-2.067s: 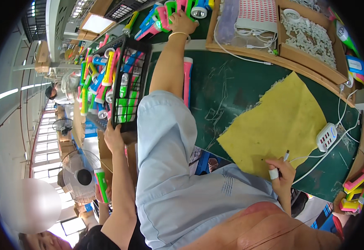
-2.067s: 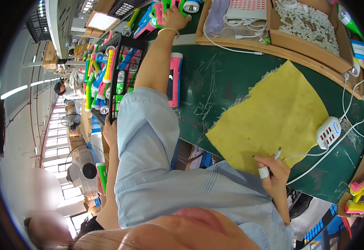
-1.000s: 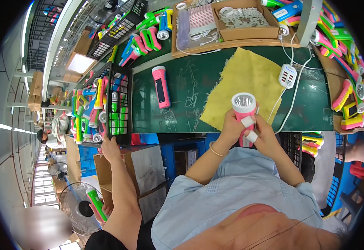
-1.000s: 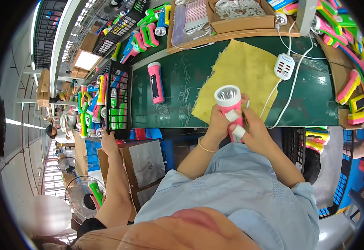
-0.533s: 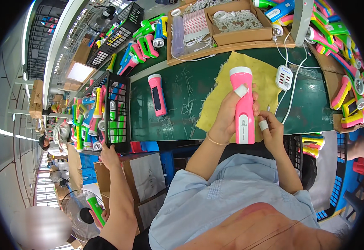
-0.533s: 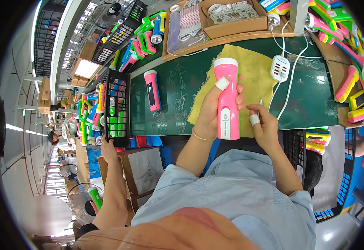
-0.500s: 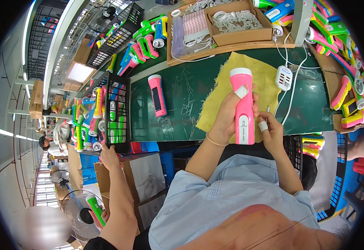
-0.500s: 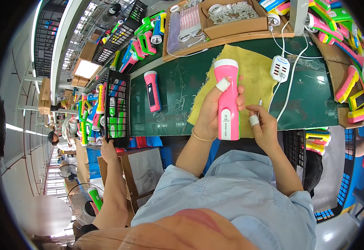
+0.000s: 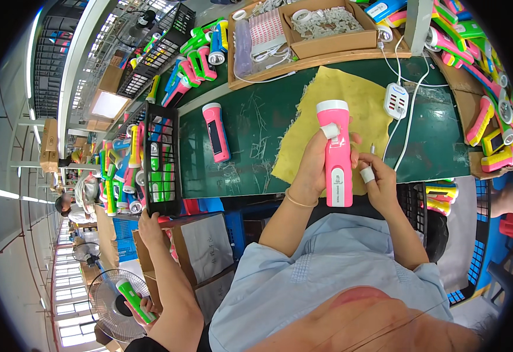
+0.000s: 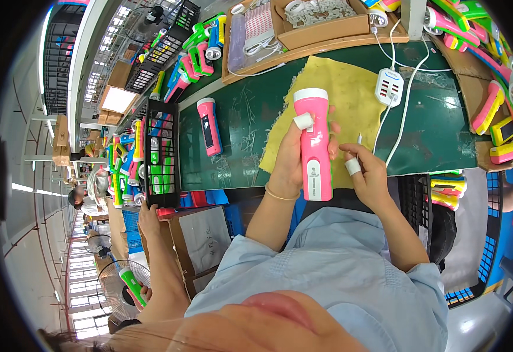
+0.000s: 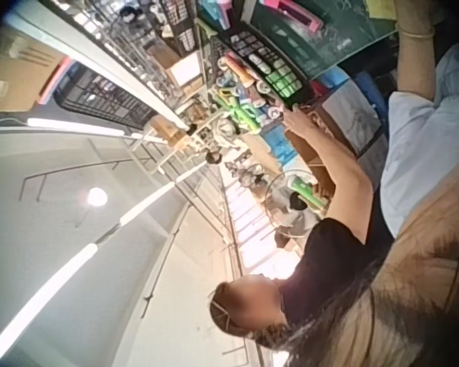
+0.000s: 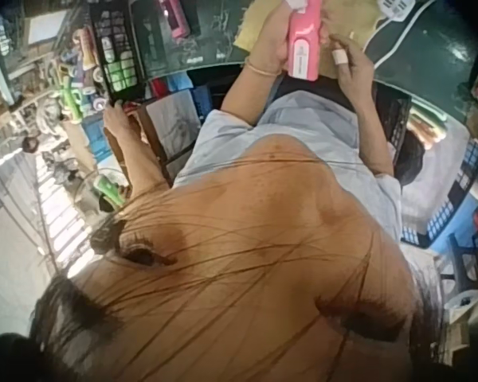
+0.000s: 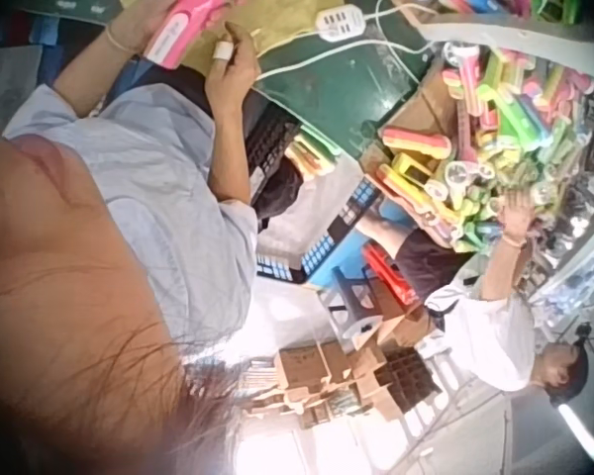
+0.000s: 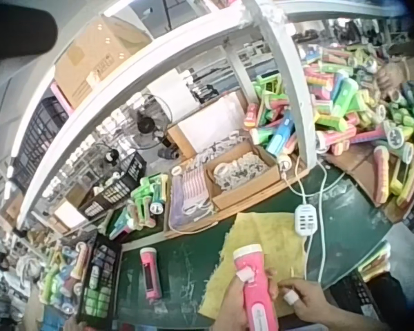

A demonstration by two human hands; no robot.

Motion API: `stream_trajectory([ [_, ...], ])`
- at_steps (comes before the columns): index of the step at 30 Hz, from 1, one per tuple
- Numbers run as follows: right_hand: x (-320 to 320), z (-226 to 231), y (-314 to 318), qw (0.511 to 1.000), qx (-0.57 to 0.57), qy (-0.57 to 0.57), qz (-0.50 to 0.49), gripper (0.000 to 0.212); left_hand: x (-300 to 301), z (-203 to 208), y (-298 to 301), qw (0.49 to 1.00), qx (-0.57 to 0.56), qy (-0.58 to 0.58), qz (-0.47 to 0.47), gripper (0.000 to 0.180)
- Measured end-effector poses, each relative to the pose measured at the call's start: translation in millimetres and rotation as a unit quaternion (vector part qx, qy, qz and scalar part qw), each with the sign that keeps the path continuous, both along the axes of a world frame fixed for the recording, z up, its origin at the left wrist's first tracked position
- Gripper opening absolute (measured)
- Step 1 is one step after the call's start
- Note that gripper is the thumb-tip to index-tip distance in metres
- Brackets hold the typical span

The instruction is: Testing the functionality and light output of various plastic flashlights on an assembly line by plugging them in or switching them on.

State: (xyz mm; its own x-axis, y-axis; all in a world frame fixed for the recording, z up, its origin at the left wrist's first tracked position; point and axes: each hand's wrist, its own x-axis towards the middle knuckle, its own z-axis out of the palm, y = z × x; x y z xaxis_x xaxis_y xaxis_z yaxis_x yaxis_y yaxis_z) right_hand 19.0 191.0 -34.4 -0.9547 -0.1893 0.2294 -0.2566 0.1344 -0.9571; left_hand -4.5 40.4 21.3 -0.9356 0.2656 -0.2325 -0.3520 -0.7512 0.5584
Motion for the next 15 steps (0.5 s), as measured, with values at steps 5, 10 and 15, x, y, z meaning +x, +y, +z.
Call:
stream_trajectory([
  [5, -6.1, 15.7, 13.7, 0.954, -0.140, -0.251, 0.083, 0.024, 1.9, -9.0, -3.7, 0.993, -0.109, -0.006, 0.053, 0.030],
  [10, -15.7, 31.7, 43.9, 0.960, -0.154, -0.227, 0.060, 0.040, -8.8, -3.9, -26.5, 0.929, -0.320, 0.142, 0.124, 0.039],
  [15, -28.0, 33.5, 57.9, 0.953, -0.178, -0.211, 0.125, 0.034, -26.8, -12.7, -24.8, 0.596, -0.726, 0.224, 0.260, 0.062],
])
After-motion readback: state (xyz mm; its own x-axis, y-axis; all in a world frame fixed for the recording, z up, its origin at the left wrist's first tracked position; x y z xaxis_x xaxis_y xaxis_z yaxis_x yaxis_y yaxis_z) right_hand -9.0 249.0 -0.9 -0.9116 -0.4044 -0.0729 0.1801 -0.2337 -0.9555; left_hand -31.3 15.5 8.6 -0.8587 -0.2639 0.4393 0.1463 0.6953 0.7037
